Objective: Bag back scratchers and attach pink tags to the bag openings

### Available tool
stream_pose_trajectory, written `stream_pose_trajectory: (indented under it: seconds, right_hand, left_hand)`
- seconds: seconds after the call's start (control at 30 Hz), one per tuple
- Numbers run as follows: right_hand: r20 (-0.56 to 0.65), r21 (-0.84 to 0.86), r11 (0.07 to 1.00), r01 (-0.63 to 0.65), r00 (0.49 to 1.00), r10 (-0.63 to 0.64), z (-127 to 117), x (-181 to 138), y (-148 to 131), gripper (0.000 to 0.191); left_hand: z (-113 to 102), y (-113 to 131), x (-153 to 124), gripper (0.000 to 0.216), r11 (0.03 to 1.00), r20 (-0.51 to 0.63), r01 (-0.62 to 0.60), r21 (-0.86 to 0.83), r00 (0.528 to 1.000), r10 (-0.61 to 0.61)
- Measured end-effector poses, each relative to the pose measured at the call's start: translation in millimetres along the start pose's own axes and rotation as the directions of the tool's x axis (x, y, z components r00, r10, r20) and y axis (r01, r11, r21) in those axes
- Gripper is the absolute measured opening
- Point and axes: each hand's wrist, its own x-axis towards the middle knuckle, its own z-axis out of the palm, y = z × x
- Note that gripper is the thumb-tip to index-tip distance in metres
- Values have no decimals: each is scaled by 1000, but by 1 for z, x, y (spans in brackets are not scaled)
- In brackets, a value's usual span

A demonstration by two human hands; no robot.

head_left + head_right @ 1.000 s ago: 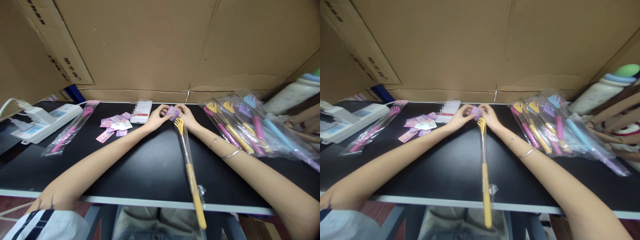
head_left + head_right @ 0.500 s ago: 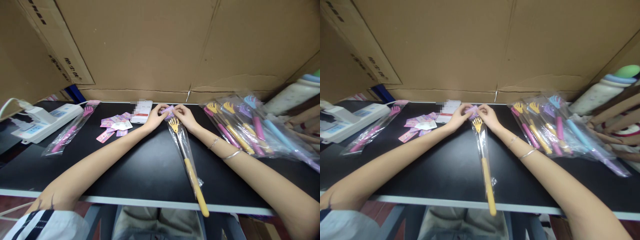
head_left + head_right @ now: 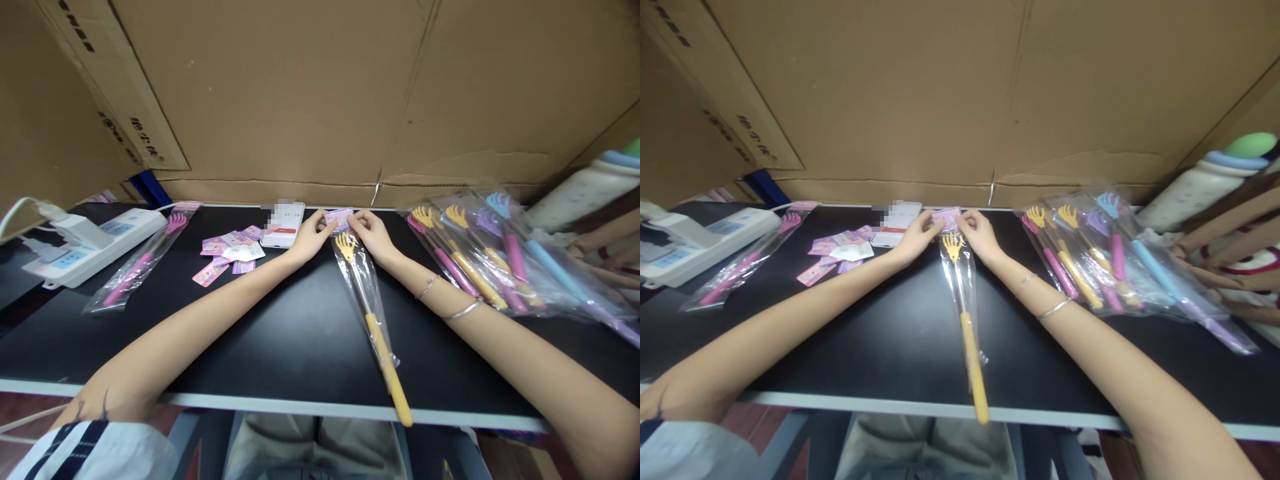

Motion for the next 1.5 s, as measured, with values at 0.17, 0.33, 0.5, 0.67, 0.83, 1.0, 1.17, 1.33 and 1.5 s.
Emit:
stream_pose_trajectory:
  seconds: [0.17,0.33,0.5,0.67,0.83,1.0,1.17,1.33,1.5]
  right_hand:
    - [11,-17,999,-34,999,34,1,1,0,41]
    - [31,-73,997,-22,999,25,1,0,1,40]
    - [38,-80,997,-24,999,27,1,0,2,40]
    - [47,-80,997,-3,999,7,2,0,2,40]
    - [54,-82,996,23,998,-19,2,1,3,36]
    - [61,-102,994,37,998,-31,1,3,6,25]
    - [50,-98,995,1,999,4,1,4,6,16]
    - [67,-113,993,17,998,-10,1,3,6,15]
    - [64,-132,991,15,998,-7,1,2,5,14]
  left_hand:
    - [0,-1,0,18,1000,-15,5,-31,1000,-6]
    - [0,-3,0,22,999,-28,-35,-18,999,35]
    - [0,-5,1,28,998,-47,-70,6,996,70]
    - [-1,-7,1,30,1000,-39,-13,-3,999,13]
    - [-2,-6,1,24,999,-30,40,4,999,-39]
    - [-2,-4,0,17,999,-11,48,4,999,-48]
    - [-1,-1,0,18,997,-26,66,24,998,-66]
    - [-1,2,-1,17,997,-36,72,35,997,-71]
    - [0,4,-1,14,997,-28,73,23,997,-72]
